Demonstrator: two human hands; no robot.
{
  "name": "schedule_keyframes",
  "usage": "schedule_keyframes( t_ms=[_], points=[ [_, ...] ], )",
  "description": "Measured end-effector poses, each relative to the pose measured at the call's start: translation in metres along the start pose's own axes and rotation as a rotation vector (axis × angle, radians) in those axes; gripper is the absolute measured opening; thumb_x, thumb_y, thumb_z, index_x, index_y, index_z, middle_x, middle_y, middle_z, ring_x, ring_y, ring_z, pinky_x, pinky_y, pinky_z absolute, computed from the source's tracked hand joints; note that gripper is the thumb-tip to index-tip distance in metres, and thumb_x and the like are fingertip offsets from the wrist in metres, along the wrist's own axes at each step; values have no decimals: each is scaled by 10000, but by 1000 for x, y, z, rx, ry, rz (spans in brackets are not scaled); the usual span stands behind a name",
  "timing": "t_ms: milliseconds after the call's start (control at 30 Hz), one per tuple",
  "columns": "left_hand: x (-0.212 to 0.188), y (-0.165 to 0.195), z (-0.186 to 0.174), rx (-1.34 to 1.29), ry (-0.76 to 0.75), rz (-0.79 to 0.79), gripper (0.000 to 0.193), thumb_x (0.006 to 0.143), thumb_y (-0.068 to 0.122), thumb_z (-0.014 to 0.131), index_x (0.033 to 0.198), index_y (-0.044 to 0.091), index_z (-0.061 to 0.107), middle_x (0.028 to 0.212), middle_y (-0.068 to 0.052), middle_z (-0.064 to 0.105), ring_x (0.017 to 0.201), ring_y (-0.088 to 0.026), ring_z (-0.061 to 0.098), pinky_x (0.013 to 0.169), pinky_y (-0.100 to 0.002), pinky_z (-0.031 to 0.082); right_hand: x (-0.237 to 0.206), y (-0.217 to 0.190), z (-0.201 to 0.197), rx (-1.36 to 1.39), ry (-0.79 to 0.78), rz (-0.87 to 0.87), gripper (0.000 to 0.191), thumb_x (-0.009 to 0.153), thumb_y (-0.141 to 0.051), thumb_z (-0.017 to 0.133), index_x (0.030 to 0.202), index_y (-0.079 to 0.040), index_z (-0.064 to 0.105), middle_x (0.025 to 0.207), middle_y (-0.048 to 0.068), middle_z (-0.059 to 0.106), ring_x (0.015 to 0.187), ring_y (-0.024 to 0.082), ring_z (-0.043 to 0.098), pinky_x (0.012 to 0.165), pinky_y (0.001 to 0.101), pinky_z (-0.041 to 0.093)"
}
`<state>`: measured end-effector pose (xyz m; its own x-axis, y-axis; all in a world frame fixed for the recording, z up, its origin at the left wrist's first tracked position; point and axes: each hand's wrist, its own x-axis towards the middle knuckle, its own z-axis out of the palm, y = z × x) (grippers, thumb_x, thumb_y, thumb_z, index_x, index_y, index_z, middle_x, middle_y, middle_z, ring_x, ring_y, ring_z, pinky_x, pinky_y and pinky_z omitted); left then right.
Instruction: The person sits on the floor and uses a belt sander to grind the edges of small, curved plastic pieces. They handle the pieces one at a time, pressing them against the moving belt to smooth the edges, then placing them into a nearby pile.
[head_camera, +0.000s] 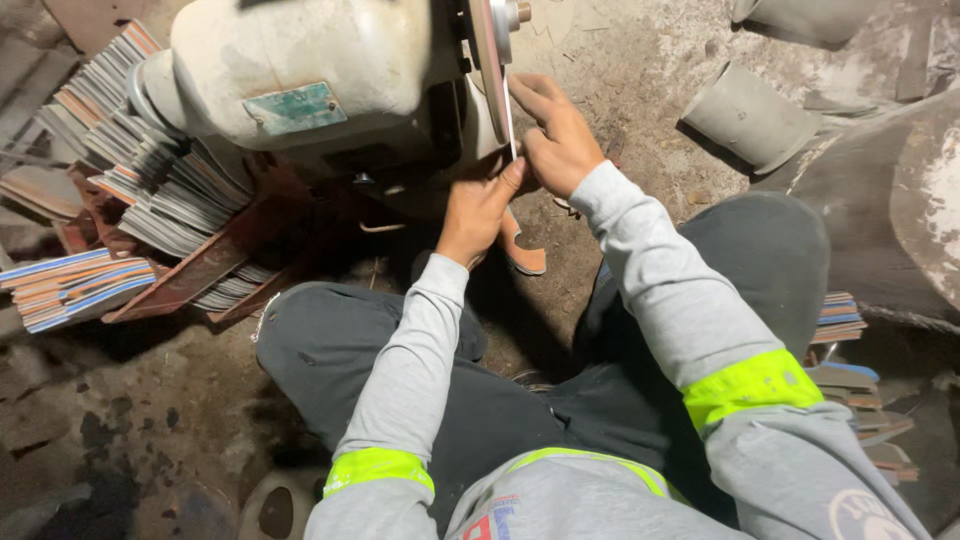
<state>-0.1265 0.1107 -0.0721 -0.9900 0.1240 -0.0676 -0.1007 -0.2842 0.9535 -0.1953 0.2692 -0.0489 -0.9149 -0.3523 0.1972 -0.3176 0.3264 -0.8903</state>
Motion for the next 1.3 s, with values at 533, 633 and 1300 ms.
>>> schedule_keyframes(
  t_ms=[533, 633, 1300],
  points=[
    [-113, 10, 4, 917, -49, 346, 538, 846, 19, 746, 1356, -17, 577, 1247, -216, 605, 1172, -389, 633, 982, -413, 531, -99, -45, -61, 374, -257, 258, 348, 932, -55, 633, 1274, 6, 644, 1135, 72, 717, 1042, 146, 666, 940, 300, 549],
    [-115, 13, 2, 994, -117, 248, 580, 839, 53, 766, 1376, -3, 555, 1245, -228, 600, 1166, -421, 618, 968, -447, 522, -106, -32, -46, 443, -184, 341, 240, 990, -88, 655, 1203, 19, 681, 998, 72, 718, 887, 148, 661, 805, 290, 551],
    [-104, 10, -55, 1182, -192, -238, 654, 880, 326, 748, 1399, -10, 534, 1289, -271, 609, 1186, -443, 589, 981, -488, 490, -138, 120, 143, -746, -272, 429, 358, 814, -207, 723, 1156, -107, 680, 1276, 169, 589, 1233, 401, 529, 996, 555, 438]
  ],
)
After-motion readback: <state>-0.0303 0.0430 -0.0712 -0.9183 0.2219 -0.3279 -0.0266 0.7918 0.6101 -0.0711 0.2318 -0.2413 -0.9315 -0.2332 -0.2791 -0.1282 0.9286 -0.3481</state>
